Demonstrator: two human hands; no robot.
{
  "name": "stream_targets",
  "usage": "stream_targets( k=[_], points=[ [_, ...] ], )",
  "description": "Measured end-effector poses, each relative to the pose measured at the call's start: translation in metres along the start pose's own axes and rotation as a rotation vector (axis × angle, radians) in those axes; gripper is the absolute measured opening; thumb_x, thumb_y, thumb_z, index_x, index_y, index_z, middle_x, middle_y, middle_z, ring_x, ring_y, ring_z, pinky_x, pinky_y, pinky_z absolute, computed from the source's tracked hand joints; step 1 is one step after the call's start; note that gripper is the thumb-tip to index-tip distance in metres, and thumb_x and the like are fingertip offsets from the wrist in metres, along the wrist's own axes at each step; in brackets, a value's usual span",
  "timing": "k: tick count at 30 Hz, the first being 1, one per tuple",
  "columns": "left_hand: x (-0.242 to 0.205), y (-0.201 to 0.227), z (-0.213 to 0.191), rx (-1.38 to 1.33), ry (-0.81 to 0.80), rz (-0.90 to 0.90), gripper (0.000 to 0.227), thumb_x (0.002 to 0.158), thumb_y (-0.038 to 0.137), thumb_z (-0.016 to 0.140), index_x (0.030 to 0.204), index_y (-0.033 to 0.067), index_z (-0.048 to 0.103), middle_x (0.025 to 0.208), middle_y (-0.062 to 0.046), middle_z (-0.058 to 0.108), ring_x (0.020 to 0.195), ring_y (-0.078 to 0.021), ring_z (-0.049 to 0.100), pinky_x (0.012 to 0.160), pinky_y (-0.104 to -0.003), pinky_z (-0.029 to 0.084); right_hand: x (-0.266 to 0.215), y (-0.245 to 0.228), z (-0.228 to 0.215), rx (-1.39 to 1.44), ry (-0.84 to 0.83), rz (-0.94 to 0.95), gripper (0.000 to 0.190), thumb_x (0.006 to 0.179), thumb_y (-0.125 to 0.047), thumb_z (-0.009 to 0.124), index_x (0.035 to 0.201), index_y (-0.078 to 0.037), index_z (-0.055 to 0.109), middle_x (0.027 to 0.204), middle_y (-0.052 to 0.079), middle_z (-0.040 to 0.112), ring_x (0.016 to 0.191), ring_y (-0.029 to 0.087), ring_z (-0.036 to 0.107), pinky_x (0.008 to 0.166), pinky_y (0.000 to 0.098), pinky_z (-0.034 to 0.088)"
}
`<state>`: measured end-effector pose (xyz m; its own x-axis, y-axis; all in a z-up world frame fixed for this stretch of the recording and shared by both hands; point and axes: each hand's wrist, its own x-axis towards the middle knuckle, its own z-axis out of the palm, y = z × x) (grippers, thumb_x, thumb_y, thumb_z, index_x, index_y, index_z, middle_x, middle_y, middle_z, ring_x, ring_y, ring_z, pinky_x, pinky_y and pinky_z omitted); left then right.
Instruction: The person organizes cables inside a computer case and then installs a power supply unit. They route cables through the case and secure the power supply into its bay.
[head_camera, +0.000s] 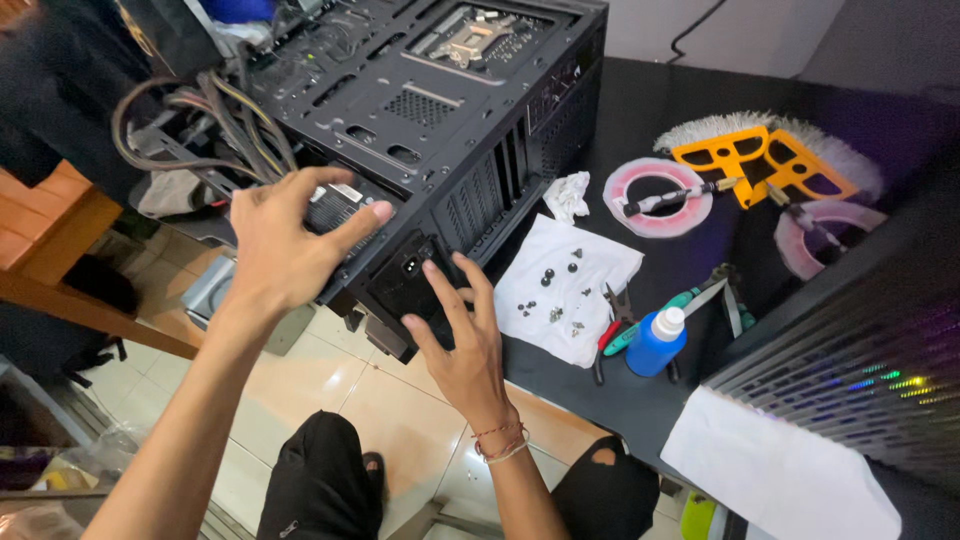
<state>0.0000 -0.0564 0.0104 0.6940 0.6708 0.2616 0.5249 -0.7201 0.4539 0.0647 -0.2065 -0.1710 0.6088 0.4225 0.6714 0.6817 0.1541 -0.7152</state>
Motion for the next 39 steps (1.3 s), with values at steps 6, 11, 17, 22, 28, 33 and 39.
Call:
stream_targets(
  k=[6,11,17,22,28,33,39],
  points=[
    [0.009,-0.013,0.001,0.047,-0.019,0.017,0.062,0.084,0.070,0.074,0.130,0.0296,0.073,0.133,0.000,0.073,0.129,-0.0380,0.059,0.121,-0.051,0.029,-0.002,-0.012,0.011,-0.065,0.036,0.034,0.053,0.104,-0.032,0.071,0.154,-0.016,0.062,0.155,0.018,0.046,0.110,0.035,0.063,0.087,0.0460,0.060],
    [0.018,-0.007,-0.001,0.242,-0.137,-0.092,0.078,0.081,0.087,0.051,0.139,0.0364,0.066,0.143,-0.014,0.062,0.134,-0.0418,0.051,0.114,-0.051,0.022,-0.014,-0.046,0.038,0.012,0.010,0.303,0.073,0.106,-0.045,0.048,0.169,-0.010,0.034,0.161,0.017,0.034,0.130,0.033,0.045,0.115,0.0513,0.031],
    [0.025,0.002,-0.004,0.374,-0.268,-0.124,0.102,0.079,0.091,0.040,0.162,0.0319,0.044,0.155,-0.016,0.055,0.144,-0.0508,0.044,0.119,-0.059,0.018,-0.005,-0.087,0.050,0.314,0.013,0.432,0.088,0.104,-0.041,0.052,0.170,-0.005,0.006,0.180,0.026,-0.005,0.169,0.039,-0.005,0.132,0.0537,0.003],
    [0.021,-0.007,-0.002,0.245,-0.161,-0.084,0.093,0.078,0.087,0.052,0.150,0.0302,0.058,0.147,-0.011,0.063,0.136,-0.0428,0.049,0.114,-0.054,0.018,0.000,-0.098,0.047,0.349,0.027,0.369,0.096,0.099,-0.048,0.056,0.170,-0.003,0.008,0.179,0.028,-0.003,0.167,0.049,-0.006,0.131,0.0611,0.005],
    [0.019,-0.009,0.000,0.129,-0.103,-0.086,0.083,0.077,0.084,0.058,0.144,0.0350,0.063,0.145,-0.006,0.063,0.141,-0.0350,0.043,0.115,-0.050,0.014,0.008,-0.103,0.042,0.331,-0.002,0.339,0.102,0.096,-0.048,0.061,0.171,-0.006,0.006,0.180,0.027,-0.006,0.167,0.050,-0.009,0.130,0.0636,0.004],
    [0.018,-0.009,0.000,0.128,-0.086,-0.057,0.080,0.077,0.081,0.062,0.140,0.0337,0.065,0.142,-0.004,0.066,0.132,-0.0342,0.049,0.113,-0.049,0.018,0.006,-0.103,0.043,0.295,0.011,0.325,0.102,0.097,-0.054,0.059,0.171,-0.005,0.008,0.180,0.028,-0.003,0.168,0.050,-0.006,0.130,0.0625,0.006],
    [0.017,-0.009,0.001,0.117,-0.082,-0.093,0.074,0.076,0.077,0.064,0.138,0.0351,0.066,0.136,-0.006,0.065,0.133,-0.0316,0.046,0.113,-0.048,0.016,0.004,-0.106,0.044,0.311,-0.016,0.347,0.104,0.096,-0.057,0.059,0.171,-0.006,0.007,0.180,0.026,-0.006,0.167,0.051,-0.009,0.129,0.0647,0.005]
  ],
)
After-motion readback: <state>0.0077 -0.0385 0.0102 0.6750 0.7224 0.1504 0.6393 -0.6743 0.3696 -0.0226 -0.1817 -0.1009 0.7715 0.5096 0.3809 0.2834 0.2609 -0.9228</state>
